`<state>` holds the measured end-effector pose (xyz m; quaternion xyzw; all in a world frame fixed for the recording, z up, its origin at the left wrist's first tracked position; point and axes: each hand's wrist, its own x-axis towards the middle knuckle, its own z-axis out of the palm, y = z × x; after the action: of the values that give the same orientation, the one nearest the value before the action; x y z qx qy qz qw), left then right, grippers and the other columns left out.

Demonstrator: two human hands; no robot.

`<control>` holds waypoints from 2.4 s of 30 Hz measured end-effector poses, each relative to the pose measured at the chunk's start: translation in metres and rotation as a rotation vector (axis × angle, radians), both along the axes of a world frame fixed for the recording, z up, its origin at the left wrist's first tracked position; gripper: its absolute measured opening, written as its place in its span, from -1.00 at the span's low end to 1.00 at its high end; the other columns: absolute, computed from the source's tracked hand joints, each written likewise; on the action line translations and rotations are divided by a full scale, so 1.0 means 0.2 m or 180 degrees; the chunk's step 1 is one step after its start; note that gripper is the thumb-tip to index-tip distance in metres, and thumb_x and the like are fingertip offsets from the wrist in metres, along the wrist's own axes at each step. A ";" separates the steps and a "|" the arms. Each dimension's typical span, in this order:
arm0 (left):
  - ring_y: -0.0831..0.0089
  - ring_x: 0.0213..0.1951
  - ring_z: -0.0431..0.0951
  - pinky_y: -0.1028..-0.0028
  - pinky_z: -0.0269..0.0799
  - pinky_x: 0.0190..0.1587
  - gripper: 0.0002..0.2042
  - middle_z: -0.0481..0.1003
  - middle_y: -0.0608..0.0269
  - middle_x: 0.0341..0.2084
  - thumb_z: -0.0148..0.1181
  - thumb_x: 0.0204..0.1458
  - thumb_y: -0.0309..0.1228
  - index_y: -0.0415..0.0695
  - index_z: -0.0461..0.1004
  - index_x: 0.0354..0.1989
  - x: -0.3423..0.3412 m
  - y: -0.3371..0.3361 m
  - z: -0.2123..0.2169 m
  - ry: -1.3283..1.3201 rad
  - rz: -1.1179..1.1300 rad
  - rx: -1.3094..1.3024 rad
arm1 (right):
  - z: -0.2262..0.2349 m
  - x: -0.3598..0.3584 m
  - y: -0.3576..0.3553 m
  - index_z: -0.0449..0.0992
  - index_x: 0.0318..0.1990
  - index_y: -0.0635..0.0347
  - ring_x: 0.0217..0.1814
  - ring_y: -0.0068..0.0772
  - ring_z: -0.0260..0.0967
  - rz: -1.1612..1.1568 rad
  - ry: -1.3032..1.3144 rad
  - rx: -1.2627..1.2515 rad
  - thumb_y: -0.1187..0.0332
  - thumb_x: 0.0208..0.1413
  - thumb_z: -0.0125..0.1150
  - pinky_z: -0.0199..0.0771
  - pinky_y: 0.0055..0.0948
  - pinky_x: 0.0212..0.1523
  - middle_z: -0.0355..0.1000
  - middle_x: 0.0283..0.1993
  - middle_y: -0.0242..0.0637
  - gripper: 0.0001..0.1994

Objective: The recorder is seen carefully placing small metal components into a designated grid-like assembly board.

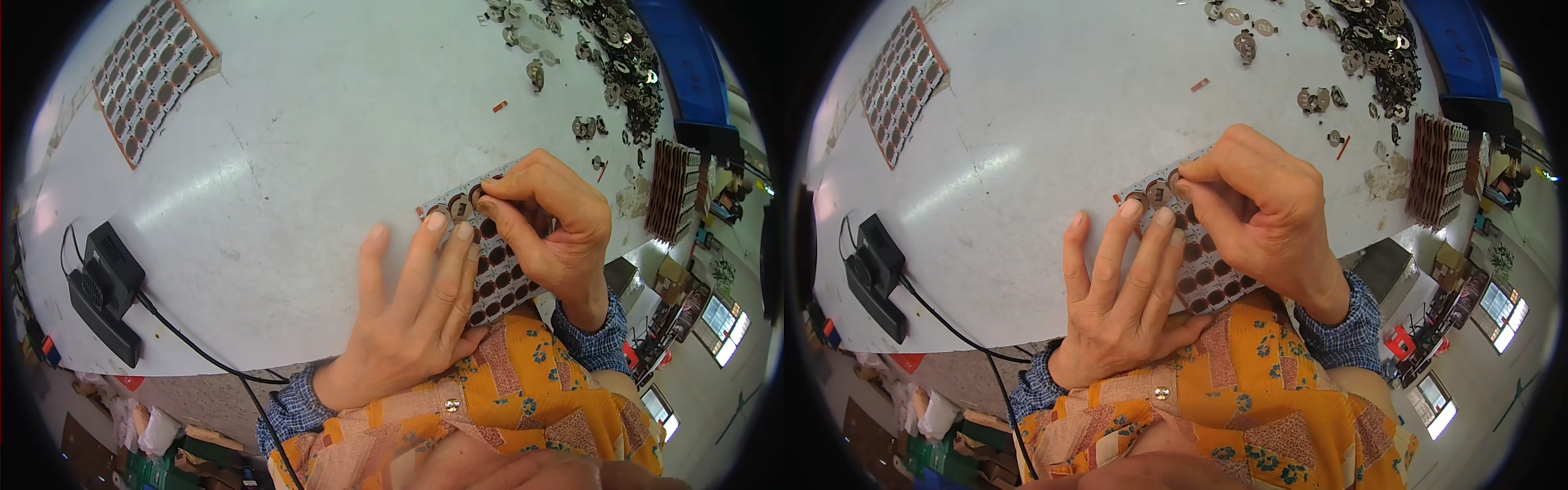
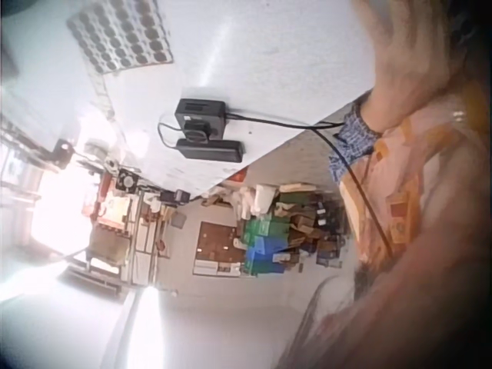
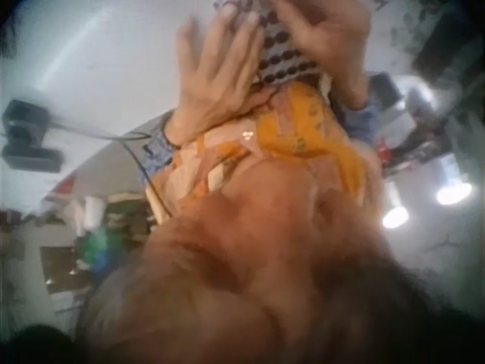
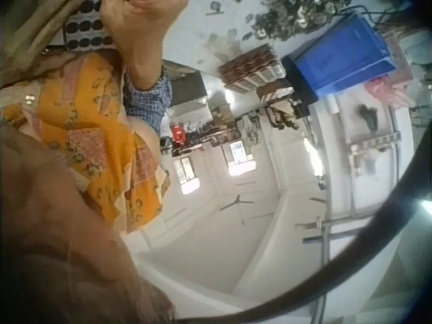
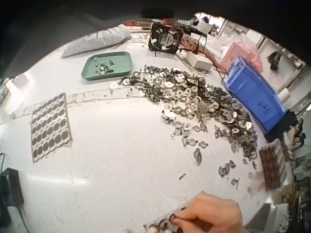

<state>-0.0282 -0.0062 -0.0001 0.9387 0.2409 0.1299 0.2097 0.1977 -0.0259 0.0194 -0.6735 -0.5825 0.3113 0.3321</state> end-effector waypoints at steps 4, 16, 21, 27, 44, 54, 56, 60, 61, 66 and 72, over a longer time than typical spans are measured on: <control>-0.14 0.48 0.43 -0.48 0.16 0.49 -0.30 0.57 -0.03 0.33 0.21 0.32 0.20 -0.29 0.64 0.22 0.00 -0.01 0.00 -0.0013 0.0047 -0.0031 | -0.01 -0.06 -0.02 0.72 -0.08 0.36 -0.36 -0.66 0.45 -0.0275 -0.0191 0.0308 0.73 0.14 0.47 0.34 -0.64 -0.42 0.59 -0.21 -0.28 -0.78; 0.12 0.40 0.49 -0.49 0.26 0.45 -0.36 0.57 0.03 0.24 0.20 0.33 0.16 -0.27 0.71 0.12 -0.01 -0.01 -0.04 -0.0165 0.0050 0.0230 | -0.06 -0.09 -0.01 0.74 -0.07 0.35 -0.38 -0.40 0.58 0.0058 -0.0634 0.0802 0.72 0.09 0.51 0.53 -0.48 -0.41 0.62 -0.22 -0.17 -0.74; 0.11 0.39 0.50 -0.50 0.26 0.45 -0.38 0.59 0.03 0.23 0.24 0.29 0.15 -0.27 0.74 0.07 0.00 -0.01 -0.03 -0.0193 0.0090 0.0178 | -0.02 -0.06 0.02 0.73 -0.11 0.35 -0.39 -0.46 0.56 0.0353 -0.0519 0.0598 0.73 0.09 0.50 0.50 -0.50 -0.43 0.61 -0.24 -0.18 -0.77; 0.07 0.39 0.51 -0.48 0.23 0.46 -0.35 0.59 0.01 0.24 0.29 0.24 0.16 -0.29 0.72 0.10 0.00 0.00 -0.01 -0.0177 0.0033 0.0082 | 0.00 -0.06 0.01 0.72 -0.09 0.35 -0.41 -0.63 0.46 0.0041 -0.0297 0.0118 0.71 0.07 0.53 0.34 -0.61 -0.46 0.60 -0.20 -0.26 -0.76; -0.15 0.49 0.37 -0.06 0.36 0.47 0.05 0.31 -0.23 0.50 0.76 -0.18 -0.23 -0.37 0.32 0.52 -0.01 0.06 -0.01 -0.1888 0.0408 -0.1567 | 0.13 0.19 -0.08 0.63 -0.21 0.26 -0.23 -0.69 0.38 -0.0008 0.1164 0.0225 0.54 0.10 0.64 0.33 -0.59 -0.23 0.46 -0.22 -0.46 -0.78; 0.59 -0.15 0.67 0.52 0.63 -0.10 -0.78 0.70 0.21 -0.15 0.37 0.33 -0.61 -0.40 0.58 0.09 0.00 0.02 0.03 -0.2747 0.1033 -0.4473 | 0.23 0.05 -0.16 0.62 -0.23 0.28 -0.26 -0.67 0.40 0.0079 0.1147 0.0229 0.54 0.13 0.63 0.35 -0.60 -0.26 0.47 -0.25 -0.44 -0.79; 0.60 -0.17 0.65 0.54 0.62 -0.13 -0.81 0.69 0.22 -0.16 0.36 0.34 -0.61 -0.39 0.59 0.07 0.00 0.01 0.04 -0.2773 0.1021 -0.4527 | 0.23 0.04 -0.17 0.61 -0.24 0.28 -0.27 -0.68 0.41 0.0006 0.1244 0.0220 0.56 0.14 0.62 0.34 -0.60 -0.27 0.47 -0.26 -0.44 -0.80; 0.63 -0.20 0.63 0.55 0.59 -0.17 -0.84 0.69 0.25 -0.19 0.32 0.36 -0.59 -0.38 0.59 0.04 0.00 -0.01 0.05 -0.2751 0.1143 -0.4626 | 0.22 0.01 -0.18 0.61 -0.24 0.29 -0.30 -0.70 0.43 -0.0056 0.1374 0.0225 0.61 0.14 0.60 0.36 -0.63 -0.31 0.48 -0.28 -0.45 -0.80; 0.64 -0.20 0.63 0.56 0.58 -0.17 -0.85 0.69 0.25 -0.19 0.32 0.36 -0.60 -0.37 0.59 0.02 -0.01 -0.01 0.06 -0.2740 0.1183 -0.4612 | 0.22 0.01 -0.19 0.61 -0.23 0.29 -0.30 -0.70 0.44 -0.0079 0.1409 0.0229 0.61 0.14 0.60 0.36 -0.63 -0.31 0.48 -0.28 -0.45 -0.80; 0.65 -0.23 0.62 0.56 0.57 -0.19 -0.87 0.68 0.27 -0.23 0.32 0.34 -0.61 -0.36 0.60 -0.01 0.00 -0.02 0.06 -0.2863 0.1251 -0.4593 | 0.22 0.01 -0.22 0.62 -0.18 0.30 -0.27 -0.72 0.46 -0.0090 0.1383 0.0209 0.60 0.16 0.60 0.39 -0.65 -0.29 0.51 -0.26 -0.46 -0.80; 0.63 -0.23 0.64 0.55 0.60 -0.16 -0.84 0.69 0.24 -0.23 0.33 0.36 -0.58 -0.38 0.60 0.03 -0.02 -0.01 0.08 -0.2920 0.1166 -0.3950 | 0.16 0.01 -0.26 0.64 -0.07 0.28 -0.26 -0.73 0.45 -0.0124 0.1377 0.0189 0.54 0.20 0.59 0.43 -0.64 -0.20 0.60 -0.21 -0.50 -0.77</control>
<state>-0.0315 -0.0084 0.0158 0.4486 0.3095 0.3782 0.7483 0.1995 -0.0776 0.0521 -0.5920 -0.4934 0.4247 0.4751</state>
